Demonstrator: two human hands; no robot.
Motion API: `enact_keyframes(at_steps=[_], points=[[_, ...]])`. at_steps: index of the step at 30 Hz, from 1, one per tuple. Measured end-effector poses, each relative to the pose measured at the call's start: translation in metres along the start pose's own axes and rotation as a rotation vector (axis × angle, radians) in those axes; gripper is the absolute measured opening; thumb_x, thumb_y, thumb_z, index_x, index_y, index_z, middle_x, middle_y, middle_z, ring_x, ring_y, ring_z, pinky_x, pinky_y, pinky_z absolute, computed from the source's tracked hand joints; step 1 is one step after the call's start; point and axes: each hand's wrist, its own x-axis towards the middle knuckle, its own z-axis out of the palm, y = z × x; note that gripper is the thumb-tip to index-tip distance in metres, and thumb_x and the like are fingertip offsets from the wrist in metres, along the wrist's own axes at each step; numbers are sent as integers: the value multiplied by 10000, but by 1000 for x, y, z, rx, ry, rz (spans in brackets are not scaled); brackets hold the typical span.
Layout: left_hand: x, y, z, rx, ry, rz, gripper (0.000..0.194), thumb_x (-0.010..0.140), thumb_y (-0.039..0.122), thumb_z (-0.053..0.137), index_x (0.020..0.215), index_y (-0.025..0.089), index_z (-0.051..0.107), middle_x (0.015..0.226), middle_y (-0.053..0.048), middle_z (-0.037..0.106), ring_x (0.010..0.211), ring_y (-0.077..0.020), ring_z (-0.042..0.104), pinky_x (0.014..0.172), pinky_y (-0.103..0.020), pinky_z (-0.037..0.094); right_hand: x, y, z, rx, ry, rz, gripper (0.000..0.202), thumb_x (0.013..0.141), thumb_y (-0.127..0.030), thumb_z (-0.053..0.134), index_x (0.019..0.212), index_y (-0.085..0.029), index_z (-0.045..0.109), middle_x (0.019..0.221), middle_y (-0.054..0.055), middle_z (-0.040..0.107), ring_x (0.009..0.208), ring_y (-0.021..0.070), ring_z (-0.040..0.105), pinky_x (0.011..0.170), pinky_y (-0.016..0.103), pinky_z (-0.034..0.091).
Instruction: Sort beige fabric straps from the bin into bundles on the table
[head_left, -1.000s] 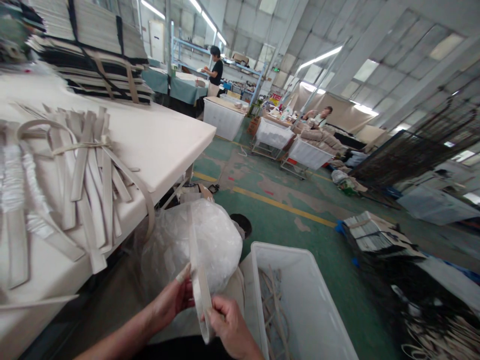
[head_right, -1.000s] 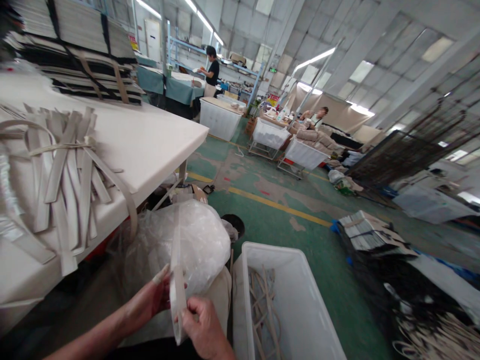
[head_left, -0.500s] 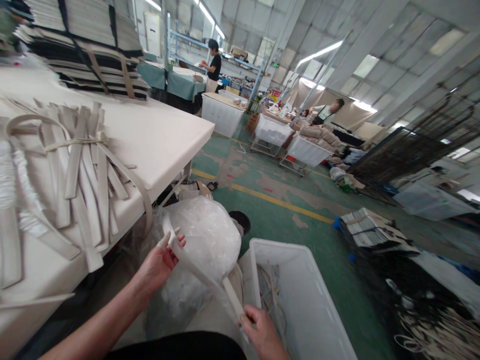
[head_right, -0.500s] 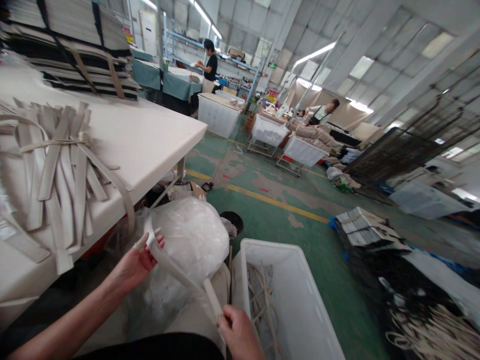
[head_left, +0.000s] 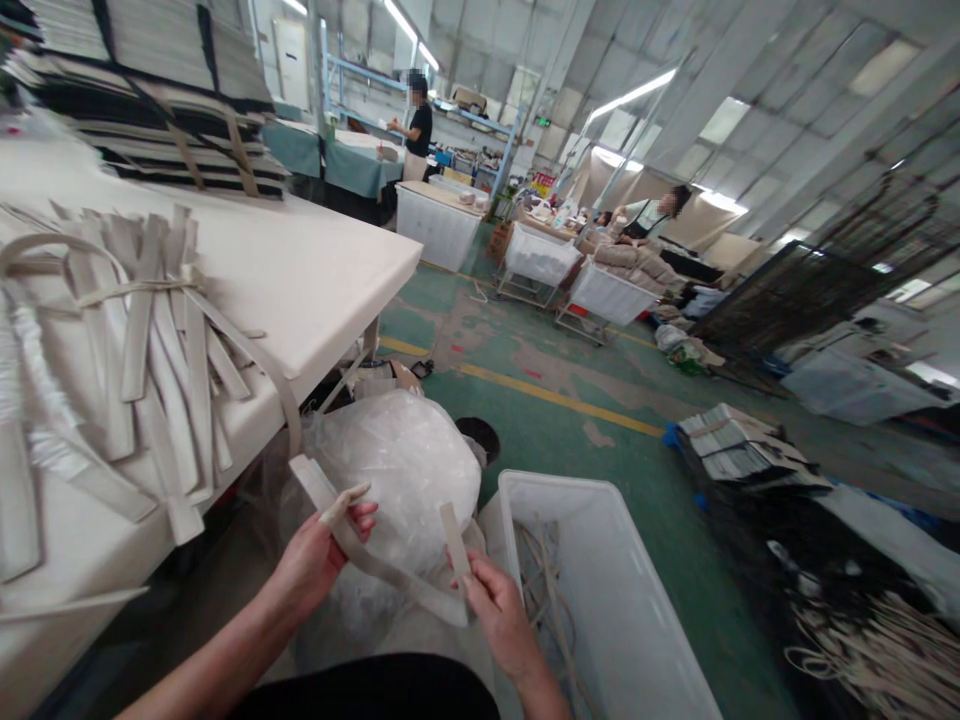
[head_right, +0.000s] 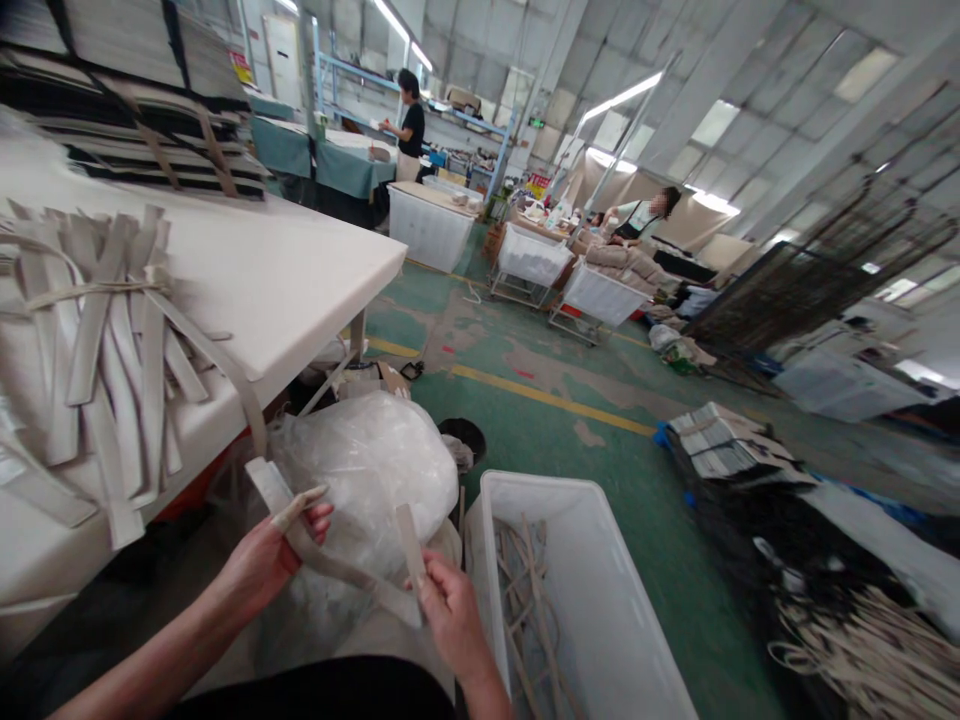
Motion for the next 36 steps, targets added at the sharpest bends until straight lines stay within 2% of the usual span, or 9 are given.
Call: enact_keyframes(at_steps=[6,12,15,17,19,24,28,31,36], points=[[-10,-39,-7,218,-235,-105,331,746,395,811,870,96,740,804,-120,761,657,-176,681,632,-238,533,27,-45,28,79,-83,-176,317,979,-417,539,930,-200,765,1207,88,681,1094,239,623,962,336,450],[-17,-46,-8,457,-430,-33,521,653,646,799,700,136,709,638,-41,679,611,-168,605,615,-253,466,41,-55,51,99,-91,-204,299,958,-407,580,846,-184,745,1227,94,668,1118,236,626,991,338,451],[-23,-43,-4,564,-561,-29,565,662,707,749,656,147,684,630,-45,666,630,-189,614,644,-277,468,42,-54,57,158,-112,-129,353,949,-465,576,821,-178,736,999,63,683,766,161,663,703,265,524],[-26,-42,-3,618,-615,-21,546,681,693,744,668,150,682,640,-44,663,644,-195,620,655,-281,470,42,-54,60,244,-161,-43,401,940,-523,564,850,-171,733,742,3,612,474,93,529,446,213,419],[-26,-43,-2,645,-662,-13,547,722,695,706,696,149,685,667,-51,668,654,-197,621,661,-286,475,42,-52,62,306,-170,20,434,925,-562,569,900,-162,736,609,-36,531,378,72,424,361,199,320],[-17,-44,-10,697,-703,105,558,797,701,620,844,151,698,799,-73,698,760,-219,620,736,-303,478,45,-51,56,301,-18,-15,413,920,-542,598,915,-162,761,693,16,644,583,128,557,537,221,438],[-16,-41,-13,796,-699,133,605,815,739,553,753,151,684,750,-72,681,753,-223,598,754,-308,458,48,-54,50,299,45,-80,369,935,-499,597,901,-174,771,872,60,728,861,201,658,799,277,488],[-21,-39,-12,788,-695,99,635,832,754,496,695,157,662,686,-63,660,705,-212,572,743,-308,443,46,-54,53,260,24,-90,369,937,-497,593,912,-177,774,861,57,732,835,197,660,774,272,487],[-22,-41,-11,760,-688,91,652,827,764,476,664,156,647,667,-64,646,702,-213,557,746,-312,427,42,-52,63,180,-27,-85,415,939,-516,574,865,-161,773,632,6,637,620,149,595,639,240,466]])
